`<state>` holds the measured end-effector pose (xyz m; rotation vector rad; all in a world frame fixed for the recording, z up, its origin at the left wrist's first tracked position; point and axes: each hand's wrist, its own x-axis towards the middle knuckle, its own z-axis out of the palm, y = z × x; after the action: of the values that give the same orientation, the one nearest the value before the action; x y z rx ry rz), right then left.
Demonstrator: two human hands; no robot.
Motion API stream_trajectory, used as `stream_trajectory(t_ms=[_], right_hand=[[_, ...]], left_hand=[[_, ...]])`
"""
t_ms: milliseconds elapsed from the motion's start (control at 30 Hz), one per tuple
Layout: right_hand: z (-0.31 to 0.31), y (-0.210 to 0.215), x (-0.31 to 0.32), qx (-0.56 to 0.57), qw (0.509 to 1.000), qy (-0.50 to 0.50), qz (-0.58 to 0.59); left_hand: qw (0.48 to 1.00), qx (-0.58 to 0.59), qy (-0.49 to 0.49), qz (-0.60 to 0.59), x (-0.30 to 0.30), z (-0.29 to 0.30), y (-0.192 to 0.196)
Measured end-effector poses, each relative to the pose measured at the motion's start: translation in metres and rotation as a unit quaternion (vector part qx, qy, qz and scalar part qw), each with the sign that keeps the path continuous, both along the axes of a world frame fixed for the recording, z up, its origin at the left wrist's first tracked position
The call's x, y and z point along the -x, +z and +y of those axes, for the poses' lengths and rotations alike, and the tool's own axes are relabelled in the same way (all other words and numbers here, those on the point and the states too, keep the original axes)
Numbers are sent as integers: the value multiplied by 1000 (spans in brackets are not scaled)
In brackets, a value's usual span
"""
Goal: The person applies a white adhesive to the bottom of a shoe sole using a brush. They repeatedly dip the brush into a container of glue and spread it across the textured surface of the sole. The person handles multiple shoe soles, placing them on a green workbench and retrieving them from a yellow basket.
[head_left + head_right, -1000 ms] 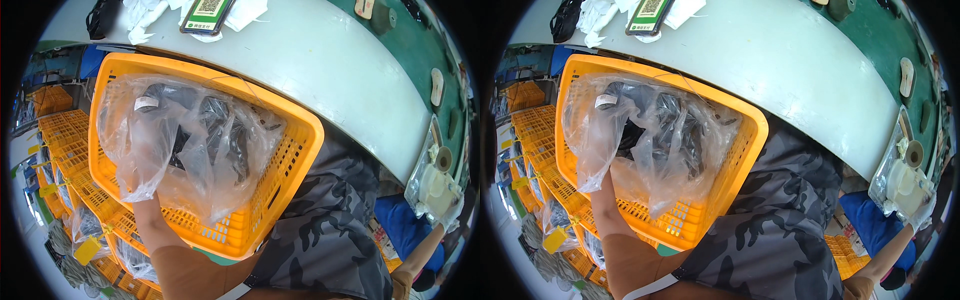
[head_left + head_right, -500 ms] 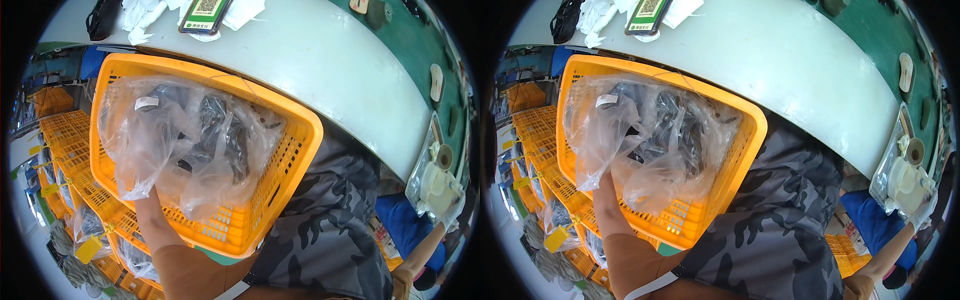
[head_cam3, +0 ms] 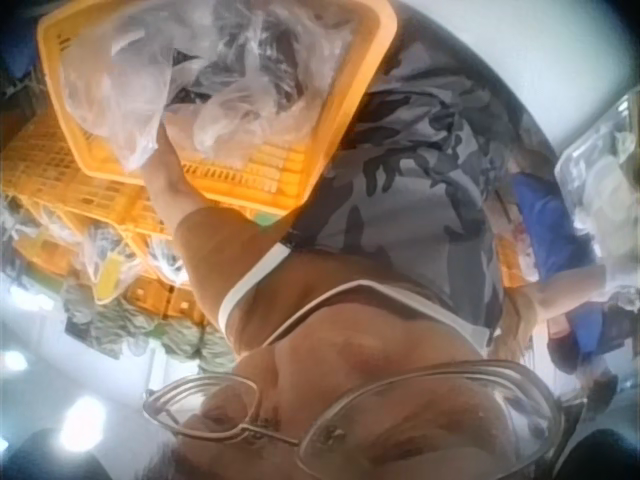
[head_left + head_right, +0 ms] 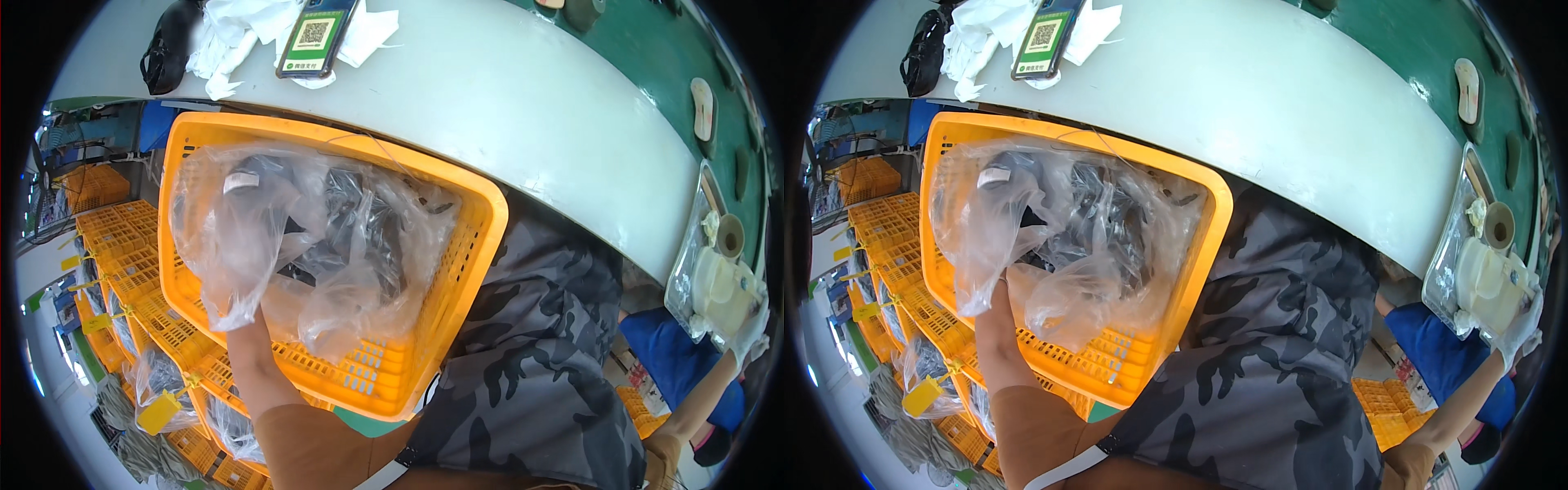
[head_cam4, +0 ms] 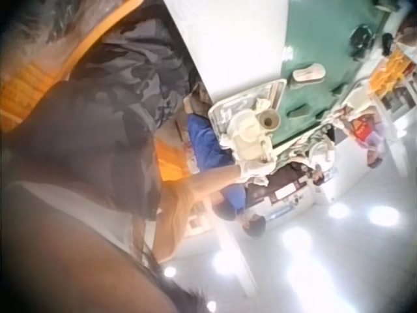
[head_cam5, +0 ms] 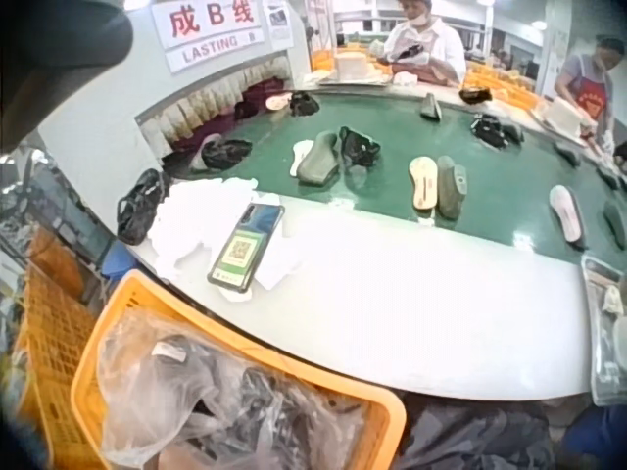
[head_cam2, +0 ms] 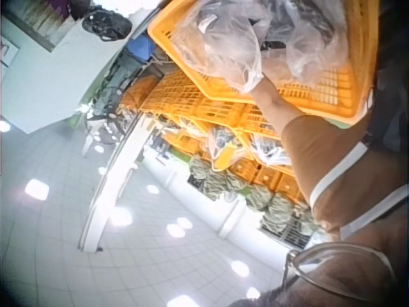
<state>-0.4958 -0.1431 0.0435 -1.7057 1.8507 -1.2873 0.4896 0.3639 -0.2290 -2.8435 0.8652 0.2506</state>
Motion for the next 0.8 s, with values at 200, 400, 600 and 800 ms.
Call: stream_trajectory(t_ms=[200,400,600,800], right_hand=[[0,5,-34,-17,994,-49,-97],[-1,13,-9,-31,997,-33,-62],[4,5,-16,-5,997,-47,-56],[22,6,-68,34,995,-98,-8]], left_hand=[[1000,-30,-5,0,10,12,-15],[988,-124,-91,-23,5,-8,-50],[933,-297,-198,-44,12,-32,-86],[972,-194,-82,-103,47,9,-82]])
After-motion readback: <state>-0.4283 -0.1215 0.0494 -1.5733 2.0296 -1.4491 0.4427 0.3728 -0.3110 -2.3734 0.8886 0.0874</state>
